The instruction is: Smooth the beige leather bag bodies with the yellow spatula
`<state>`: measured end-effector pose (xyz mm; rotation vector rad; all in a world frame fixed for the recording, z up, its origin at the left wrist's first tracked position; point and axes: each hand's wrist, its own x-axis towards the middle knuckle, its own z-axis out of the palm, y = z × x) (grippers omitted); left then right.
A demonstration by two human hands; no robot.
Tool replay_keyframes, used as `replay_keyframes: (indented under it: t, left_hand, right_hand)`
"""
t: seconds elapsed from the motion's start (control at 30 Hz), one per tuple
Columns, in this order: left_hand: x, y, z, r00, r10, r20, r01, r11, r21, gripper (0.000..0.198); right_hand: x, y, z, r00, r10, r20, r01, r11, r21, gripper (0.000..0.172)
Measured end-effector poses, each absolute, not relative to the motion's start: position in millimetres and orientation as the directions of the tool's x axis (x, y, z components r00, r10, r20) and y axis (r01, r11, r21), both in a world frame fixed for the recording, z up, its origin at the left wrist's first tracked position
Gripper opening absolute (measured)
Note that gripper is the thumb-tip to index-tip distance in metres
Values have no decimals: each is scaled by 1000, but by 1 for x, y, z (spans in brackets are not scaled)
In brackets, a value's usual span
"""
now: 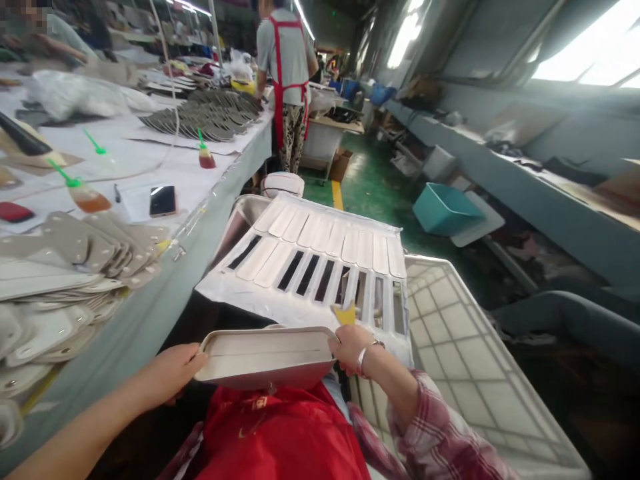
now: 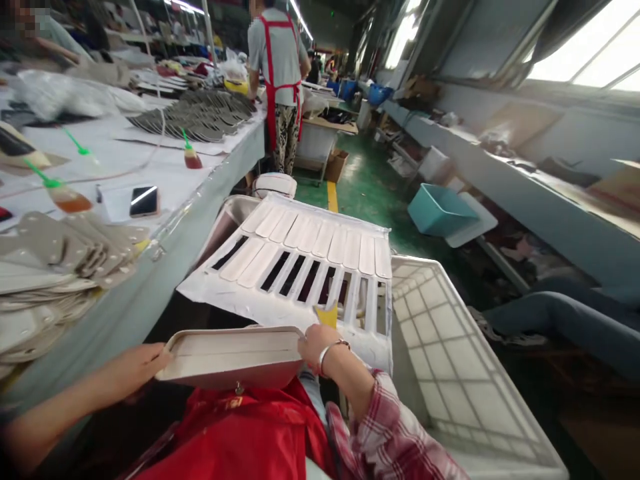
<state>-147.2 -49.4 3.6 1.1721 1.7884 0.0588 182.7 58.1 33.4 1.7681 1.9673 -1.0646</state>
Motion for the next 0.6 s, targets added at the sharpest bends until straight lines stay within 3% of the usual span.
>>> replay_keyframes:
  t: [0.1, 0.27, 0.43, 0.6]
  left_hand:
    - [-146, -49, 6, -73, 752, -656, 768, 462, 443, 34]
    - [-146, -49, 7, -27, 869, -494, 916, 220, 337, 38]
    - [-149, -46, 4, -20, 833, -552, 930, 218, 296, 38]
    - [-146, -43, 12, -28, 854, -519, 933, 209, 293, 35]
  right_hand:
    - [175, 46, 29, -213, 728, -652, 965, 50, -258, 34]
    - [178, 33, 18, -179, 811, -557, 982, 115, -149, 36]
    - [183, 28, 24, -212, 821, -530, 977, 169, -129, 39]
    - [177, 38, 28, -233, 767, -598, 973, 184, -142, 22]
